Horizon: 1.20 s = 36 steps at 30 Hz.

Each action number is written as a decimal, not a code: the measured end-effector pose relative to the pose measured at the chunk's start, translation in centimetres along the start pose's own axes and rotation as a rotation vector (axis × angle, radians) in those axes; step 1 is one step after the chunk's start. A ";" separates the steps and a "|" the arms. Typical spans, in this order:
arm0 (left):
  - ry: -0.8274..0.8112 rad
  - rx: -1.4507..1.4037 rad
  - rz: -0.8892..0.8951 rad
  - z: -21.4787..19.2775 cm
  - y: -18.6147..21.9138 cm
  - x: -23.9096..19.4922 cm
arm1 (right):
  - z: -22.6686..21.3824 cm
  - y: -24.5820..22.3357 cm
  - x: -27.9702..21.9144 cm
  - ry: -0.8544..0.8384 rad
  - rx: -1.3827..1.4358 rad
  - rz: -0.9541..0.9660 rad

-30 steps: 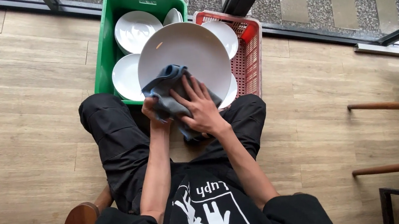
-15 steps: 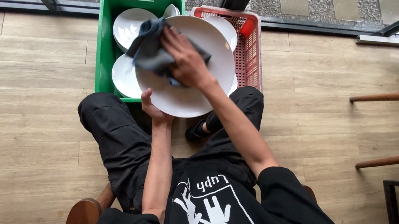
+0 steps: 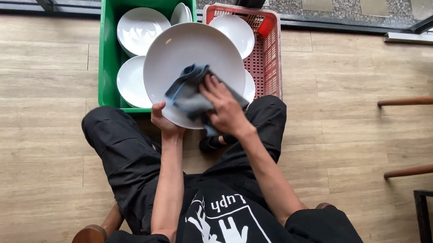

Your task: The person picks up a white plate from a green basket and wipes it thoroughly with a gray cloth. They wipe both the top and bottom surfaces of the plate, then place it into a red basket. The person repeats this process for additional plates.

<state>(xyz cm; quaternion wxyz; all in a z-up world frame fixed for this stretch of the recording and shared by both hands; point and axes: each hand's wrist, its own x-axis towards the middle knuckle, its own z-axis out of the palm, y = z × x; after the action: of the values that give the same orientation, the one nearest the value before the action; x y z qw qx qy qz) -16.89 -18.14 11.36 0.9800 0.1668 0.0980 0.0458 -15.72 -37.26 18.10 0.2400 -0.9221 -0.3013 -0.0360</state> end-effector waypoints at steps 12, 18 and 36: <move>-0.111 -0.163 -0.074 3.4 -0.3 -0.1 | 1.5 0.1 10.9 0.140 -0.117 -0.047; 0.018 -0.137 0.006 1.2 -0.3 1.3 | -1.5 5.0 10.4 0.119 -0.219 0.093; 0.076 -0.120 -0.013 -2.1 -0.8 1.8 | 2.4 -3.1 7.1 -0.002 -0.195 -0.203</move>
<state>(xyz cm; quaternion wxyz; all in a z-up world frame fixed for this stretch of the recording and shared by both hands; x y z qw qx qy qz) -15.50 -18.06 8.83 0.9841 0.1052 0.1333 0.0518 -11.93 -30.13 18.81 0.1441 -0.9058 -0.3885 -0.0883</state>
